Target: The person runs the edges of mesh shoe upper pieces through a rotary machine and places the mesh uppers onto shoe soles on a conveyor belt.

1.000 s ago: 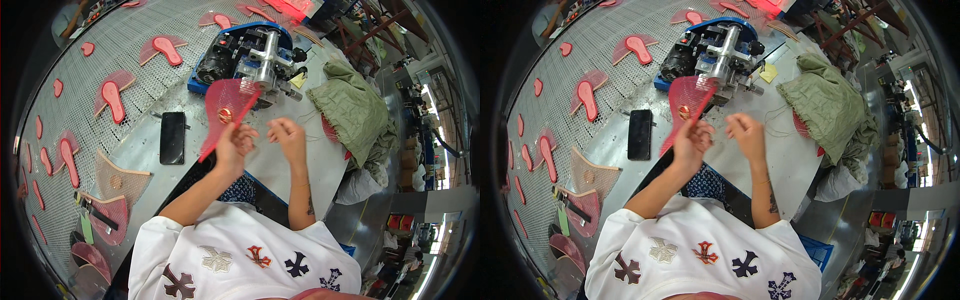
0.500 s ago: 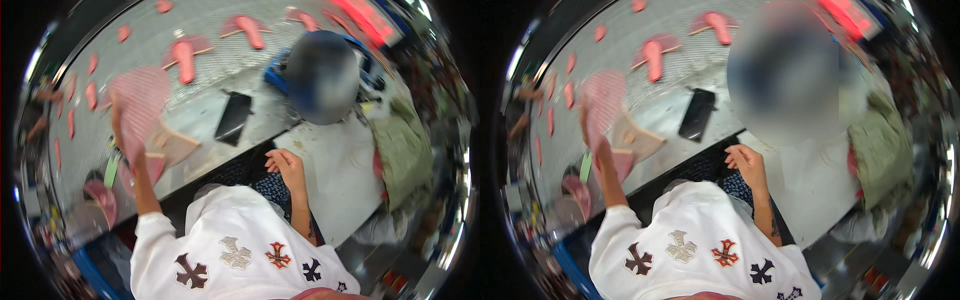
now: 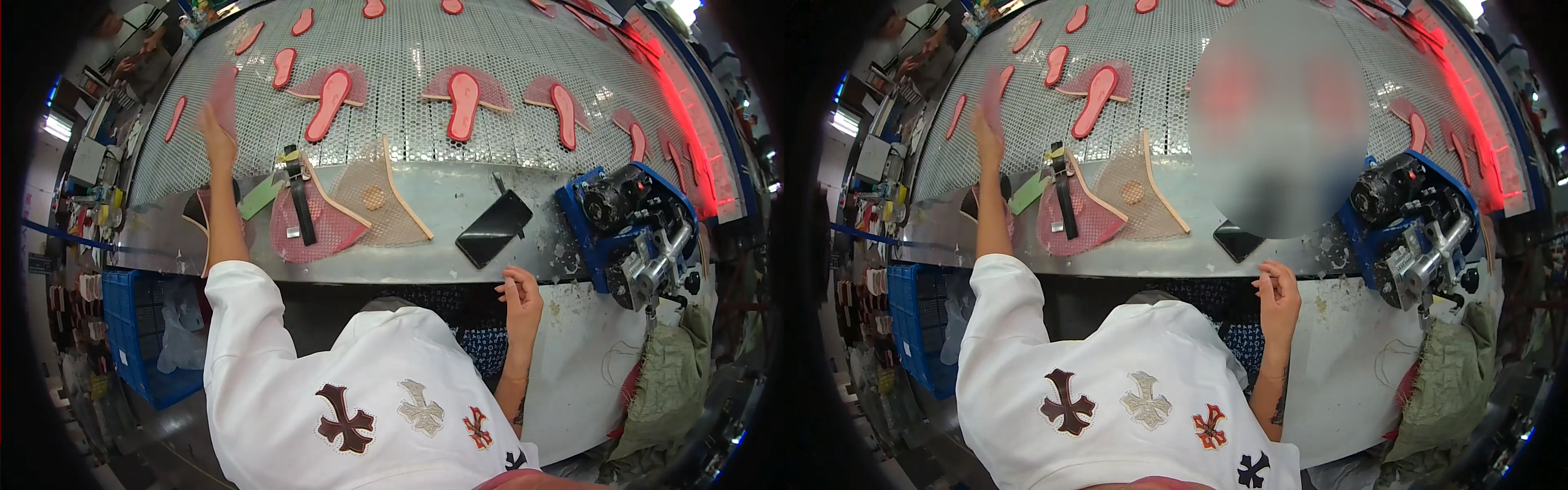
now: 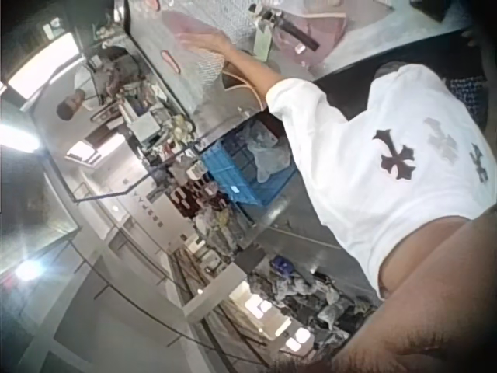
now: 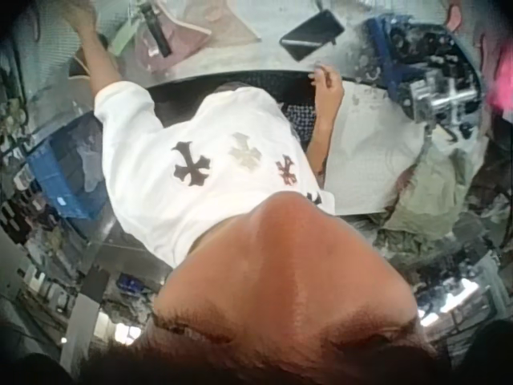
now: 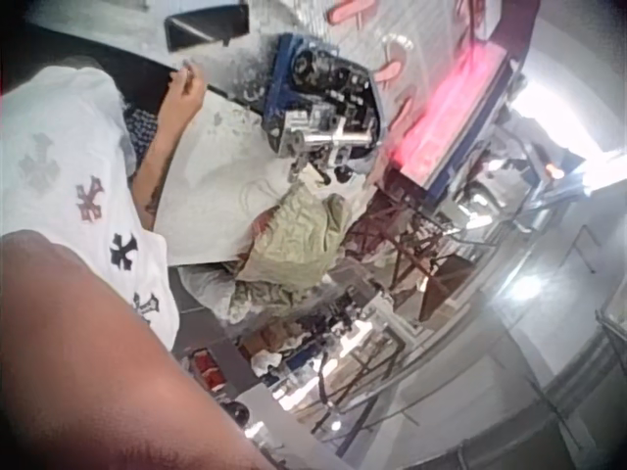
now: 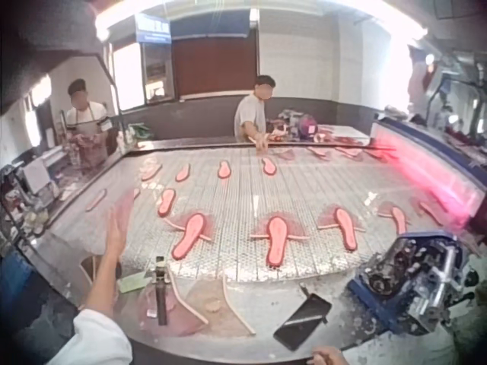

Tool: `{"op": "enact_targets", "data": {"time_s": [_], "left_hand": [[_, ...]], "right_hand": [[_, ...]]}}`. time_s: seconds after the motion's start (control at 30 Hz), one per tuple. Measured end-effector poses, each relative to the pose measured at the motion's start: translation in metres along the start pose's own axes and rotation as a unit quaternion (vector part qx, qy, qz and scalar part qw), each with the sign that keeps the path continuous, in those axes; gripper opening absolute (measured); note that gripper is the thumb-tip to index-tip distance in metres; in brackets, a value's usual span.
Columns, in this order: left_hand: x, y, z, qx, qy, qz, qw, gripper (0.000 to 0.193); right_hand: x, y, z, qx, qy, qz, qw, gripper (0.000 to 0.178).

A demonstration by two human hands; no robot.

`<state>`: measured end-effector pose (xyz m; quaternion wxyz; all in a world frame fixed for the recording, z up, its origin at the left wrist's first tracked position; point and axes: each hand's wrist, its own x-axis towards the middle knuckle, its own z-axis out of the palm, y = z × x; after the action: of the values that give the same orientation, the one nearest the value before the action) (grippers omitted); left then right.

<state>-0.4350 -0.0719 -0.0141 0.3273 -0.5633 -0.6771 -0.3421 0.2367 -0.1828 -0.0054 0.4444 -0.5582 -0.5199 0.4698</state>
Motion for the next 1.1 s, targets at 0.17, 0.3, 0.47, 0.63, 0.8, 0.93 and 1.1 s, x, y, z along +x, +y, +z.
{"op": "enact_targets", "data": {"time_s": [0.17,0.3,0.47,0.63,0.8,0.93,1.1], "left_hand": [[-0.064,0.004,0.046,0.046,-0.405,-0.223,0.885,0.068],[-0.059,-0.002,0.059,0.030,-0.344,-0.340,0.875,0.066],[-0.060,-0.049,0.082,0.018,-0.278,-0.264,0.923,0.058],[-0.069,0.001,0.104,0.089,-0.446,-0.179,0.872,0.060],[-0.048,0.010,0.120,0.127,-0.433,-0.218,0.865,0.059],[-0.024,0.024,0.140,0.140,-0.412,-0.224,0.872,0.059],[0.003,0.034,0.179,0.190,-0.272,-0.140,0.933,0.059]], "right_hand": [[0.008,-0.004,0.026,-0.043,-0.045,0.001,0.998,0.016],[0.005,-0.017,0.059,-0.079,-0.154,-0.002,0.985,0.016],[0.008,-0.024,0.104,-0.158,-0.236,-0.183,0.941,0.021],[0.019,-0.010,0.132,-0.239,-0.249,-0.312,0.885,0.027],[0.023,0.008,0.156,-0.286,-0.210,-0.355,0.865,0.029],[0.029,0.009,0.154,-0.315,-0.179,-0.371,0.855,0.032],[0.034,0.009,0.156,-0.330,-0.167,-0.349,0.861,0.035]]}}
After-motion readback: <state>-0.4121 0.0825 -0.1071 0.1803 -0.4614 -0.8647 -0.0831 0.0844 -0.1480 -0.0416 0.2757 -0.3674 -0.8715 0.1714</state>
